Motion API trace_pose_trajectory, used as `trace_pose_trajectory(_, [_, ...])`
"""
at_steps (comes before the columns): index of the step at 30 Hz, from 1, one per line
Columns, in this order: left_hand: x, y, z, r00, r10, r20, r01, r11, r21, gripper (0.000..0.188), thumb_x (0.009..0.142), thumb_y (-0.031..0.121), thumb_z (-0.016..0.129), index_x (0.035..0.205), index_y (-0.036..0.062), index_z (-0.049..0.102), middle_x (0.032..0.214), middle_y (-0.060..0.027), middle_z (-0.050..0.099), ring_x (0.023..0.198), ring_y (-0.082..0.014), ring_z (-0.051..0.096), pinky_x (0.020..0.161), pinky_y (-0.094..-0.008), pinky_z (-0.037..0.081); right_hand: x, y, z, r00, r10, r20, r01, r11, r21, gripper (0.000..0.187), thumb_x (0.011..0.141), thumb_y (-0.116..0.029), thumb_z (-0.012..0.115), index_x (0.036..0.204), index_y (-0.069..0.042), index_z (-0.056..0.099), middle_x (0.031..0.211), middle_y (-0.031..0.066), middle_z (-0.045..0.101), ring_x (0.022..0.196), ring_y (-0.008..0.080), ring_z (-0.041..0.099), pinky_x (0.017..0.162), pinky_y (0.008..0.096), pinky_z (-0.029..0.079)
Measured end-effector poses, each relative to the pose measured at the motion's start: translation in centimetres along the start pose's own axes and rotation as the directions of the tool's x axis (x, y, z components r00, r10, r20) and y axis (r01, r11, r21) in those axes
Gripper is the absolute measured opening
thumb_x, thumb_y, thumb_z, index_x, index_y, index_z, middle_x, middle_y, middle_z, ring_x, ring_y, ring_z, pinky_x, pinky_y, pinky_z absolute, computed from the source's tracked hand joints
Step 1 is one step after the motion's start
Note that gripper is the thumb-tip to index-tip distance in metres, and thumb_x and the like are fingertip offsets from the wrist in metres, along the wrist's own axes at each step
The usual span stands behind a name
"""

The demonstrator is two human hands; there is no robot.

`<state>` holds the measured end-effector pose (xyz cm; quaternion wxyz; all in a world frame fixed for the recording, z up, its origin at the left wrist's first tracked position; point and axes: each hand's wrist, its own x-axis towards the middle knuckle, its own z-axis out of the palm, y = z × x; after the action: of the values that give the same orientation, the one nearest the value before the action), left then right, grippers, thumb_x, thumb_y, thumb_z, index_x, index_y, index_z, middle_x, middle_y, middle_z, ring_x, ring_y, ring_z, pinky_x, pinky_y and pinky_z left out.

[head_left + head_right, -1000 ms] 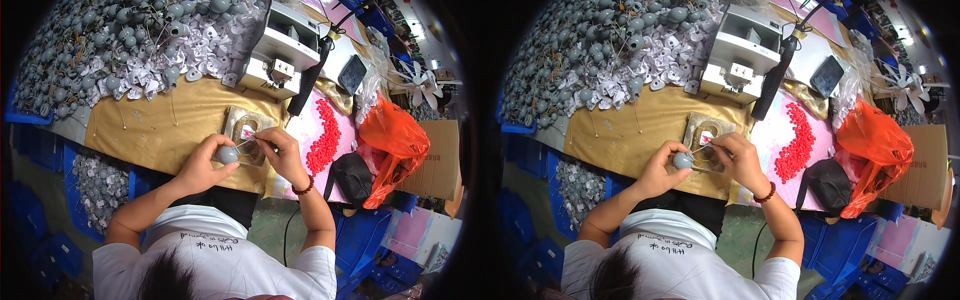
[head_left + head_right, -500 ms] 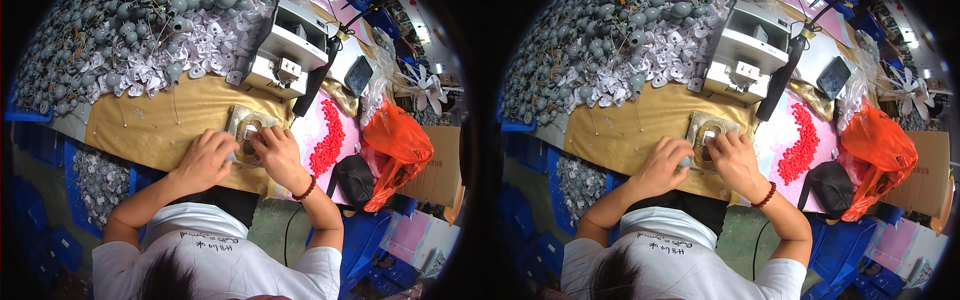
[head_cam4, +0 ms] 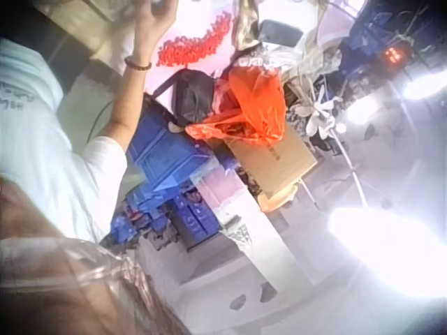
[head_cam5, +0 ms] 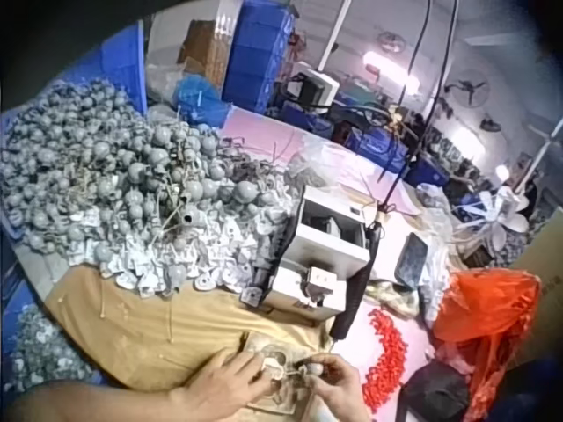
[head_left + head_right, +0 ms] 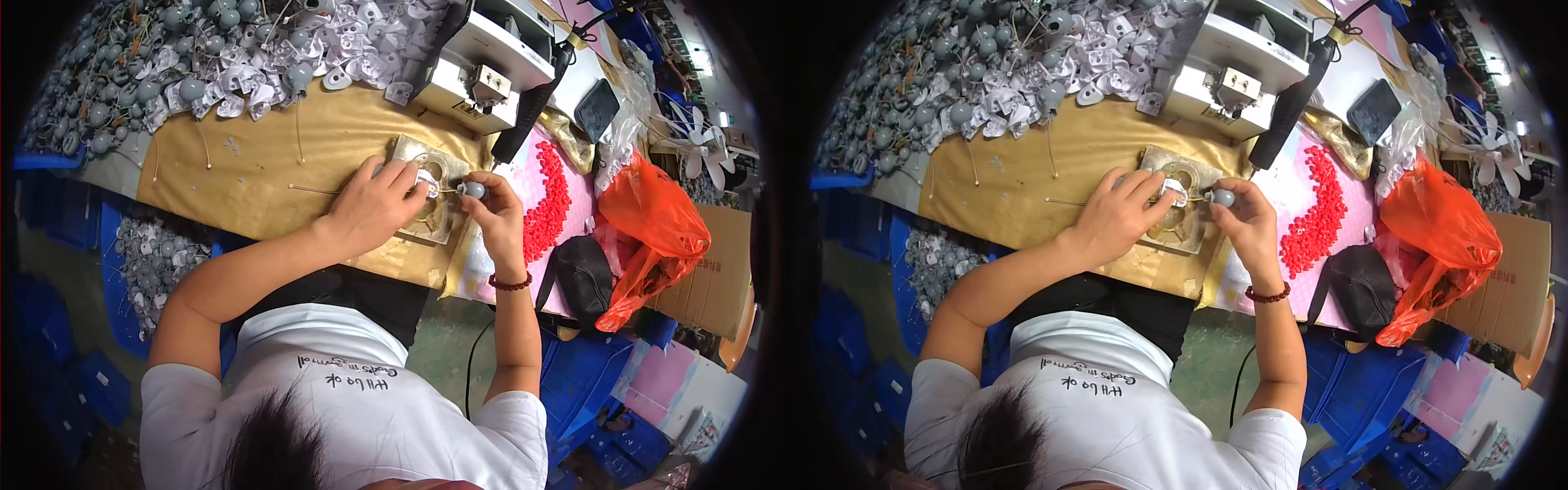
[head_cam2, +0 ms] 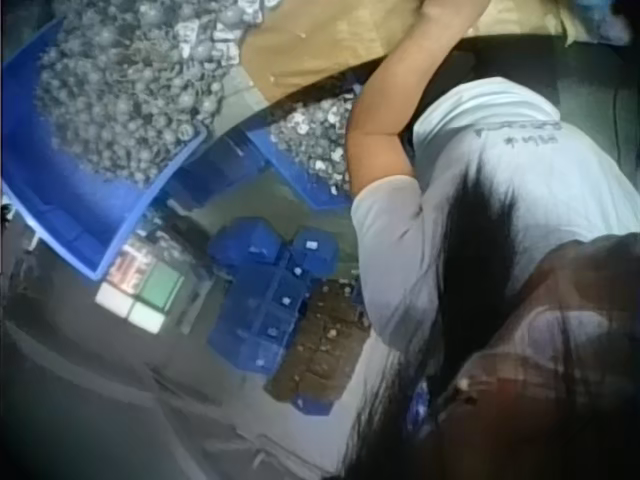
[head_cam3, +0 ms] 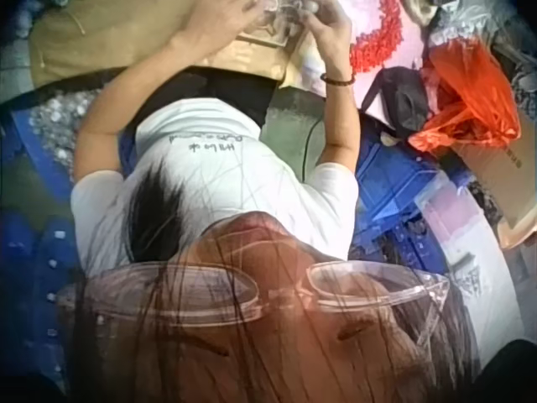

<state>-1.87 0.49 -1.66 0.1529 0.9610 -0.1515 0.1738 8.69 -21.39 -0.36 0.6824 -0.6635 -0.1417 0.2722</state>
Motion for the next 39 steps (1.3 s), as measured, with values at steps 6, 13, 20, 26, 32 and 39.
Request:
trace_pose_trajectory(6, [-0.1, 0.0, 0.2, 0.999, 0.004, -0.050, -0.005, 1.000, -0.005, 0.034, 0.081, 0.011, 0.057, 0.114, 0.0050, 0.064, 0.118, -0.0123, 0.059, 0.112, -0.0256, 0.055, 0.094, -0.0409, 0.042, 1.6, 0.6, 1.0, 0.996, -0.006, -0.084, 0.026, 0.970, 0.241, 0.040, 0.087, 0.002, 0.071, 0.123, -0.003, 0.055, 0.104, 0.0044, 0.064, 0.086, 0.0100, 0.061, 0.075, 0.0226, 0.051])
trace_pose_trajectory(13, [-0.1, -0.1, 0.1, 0.999, -0.001, -0.050, -0.001, 0.999, -0.041, 0.032, 0.081, 0.011, 0.058, 0.111, 0.0041, 0.064, 0.116, -0.0129, 0.059, 0.112, -0.0258, 0.056, 0.094, -0.0407, 0.042, 2.5, -1.1, 0.9, 0.985, 0.157, 0.066, -0.169, 0.948, 0.270, 0.037, 0.089, -0.001, 0.070, 0.123, 0.000, 0.056, 0.098, 0.0087, 0.068, 0.077, 0.0138, 0.064, 0.067, 0.0256, 0.053])
trace_pose_trajectory(20, [0.1, -0.3, -0.5, 1.000, 0.015, -0.014, -0.016, 0.998, -0.058, 0.030, 0.081, 0.011, 0.057, 0.109, 0.0040, 0.065, 0.117, -0.0144, 0.060, 0.111, -0.0262, 0.056, 0.093, -0.0406, 0.043, 2.8, -1.8, 0.7, 0.952, 0.219, 0.215, -0.261, 0.946, 0.194, 0.040, 0.087, 0.001, 0.071, 0.124, 0.003, 0.057, 0.096, 0.0125, 0.068, 0.074, 0.0166, 0.067, 0.065, 0.0264, 0.054])
trace_pose_trajectory(26, [0.4, -0.8, -0.7, 0.999, 0.028, -0.028, -0.032, 0.992, -0.122, 0.029, 0.078, 0.009, 0.060, 0.106, 0.0040, 0.066, 0.118, -0.0144, 0.060, 0.112, -0.0280, 0.056, 0.092, -0.0406, 0.044, 3.3, -2.0, 1.5, 0.990, 0.094, 0.102, -0.039, 0.893, -0.448, 0.030, 0.086, -0.007, 0.076, 0.111, 0.005, 0.065, 0.086, 0.0043, 0.072, 0.069, 0.0053, 0.059, 0.058, 0.0205, 0.047])
trace_pose_trajectory(32, [1.1, -0.9, -0.7, 0.999, -0.037, 0.000, 0.036, 0.968, -0.247, 0.032, 0.074, 0.008, 0.069, 0.105, 0.0050, 0.066, 0.111, -0.0113, 0.060, 0.107, -0.0274, 0.058, 0.087, -0.0405, 0.047, 3.3, -1.1, 2.9, 0.990, -0.120, 0.069, 0.134, 0.713, -0.688, 0.039, 0.081, -0.020, 0.082, 0.101, 0.005, 0.061, 0.077, 0.0148, 0.068, 0.066, 0.0207, 0.066, 0.061, 0.0323, 0.052])
trace_pose_trajectory(39, [3.6, -0.2, -0.4, 0.975, -0.221, -0.017, 0.208, 0.941, -0.267, 0.034, 0.075, 0.011, 0.070, 0.107, 0.0067, 0.062, 0.099, -0.0084, 0.060, 0.097, -0.0281, 0.057, 0.082, -0.0396, 0.048, 3.1, -2.1, 3.7, 0.994, -0.069, 0.080, 0.105, 0.714, -0.692, 0.051, 0.082, -0.015, 0.080, 0.123, 0.001, 0.053, 0.073, 0.0111, 0.063, 0.065, 0.0212, 0.063, 0.060, 0.0335, 0.050])
